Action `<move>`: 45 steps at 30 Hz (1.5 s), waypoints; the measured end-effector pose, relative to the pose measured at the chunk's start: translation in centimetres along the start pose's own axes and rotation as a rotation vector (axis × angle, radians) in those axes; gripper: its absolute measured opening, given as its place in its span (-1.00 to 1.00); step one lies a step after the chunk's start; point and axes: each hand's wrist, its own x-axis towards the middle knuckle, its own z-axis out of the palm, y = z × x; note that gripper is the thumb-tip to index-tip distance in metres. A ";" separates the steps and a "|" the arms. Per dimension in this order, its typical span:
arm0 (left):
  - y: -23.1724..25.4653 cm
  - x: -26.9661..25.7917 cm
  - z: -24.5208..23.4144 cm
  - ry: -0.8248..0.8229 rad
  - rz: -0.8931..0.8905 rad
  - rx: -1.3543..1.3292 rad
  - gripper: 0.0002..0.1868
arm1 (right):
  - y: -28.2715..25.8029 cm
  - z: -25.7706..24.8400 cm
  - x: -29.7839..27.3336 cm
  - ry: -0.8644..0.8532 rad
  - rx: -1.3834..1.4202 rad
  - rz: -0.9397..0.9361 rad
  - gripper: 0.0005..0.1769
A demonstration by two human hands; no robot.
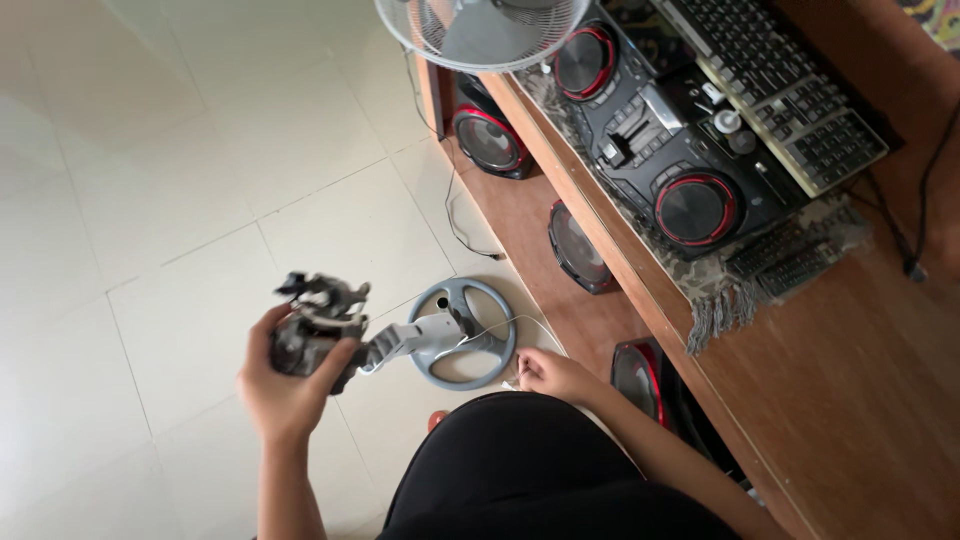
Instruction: The person assembles a standing fan by attaching a steering wheel to a white pole using a screwdriver, then adds a black gear and a metal rod. The person then picks up a fan motor and plug from the table.
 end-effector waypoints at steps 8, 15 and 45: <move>3.3 -0.4 1.1 -0.111 0.297 0.123 -0.21 | -10.5 2.5 6.4 0.088 -0.429 -0.231 0.07; 5.9 -0.9 2.1 -0.258 0.428 0.165 -0.29 | -9.3 3.4 6.8 -0.150 -0.146 -0.206 -0.09; 7.9 -3.8 8.2 -0.583 0.747 0.322 -0.23 | 7.7 3.8 8.9 0.076 -0.102 -0.187 -0.34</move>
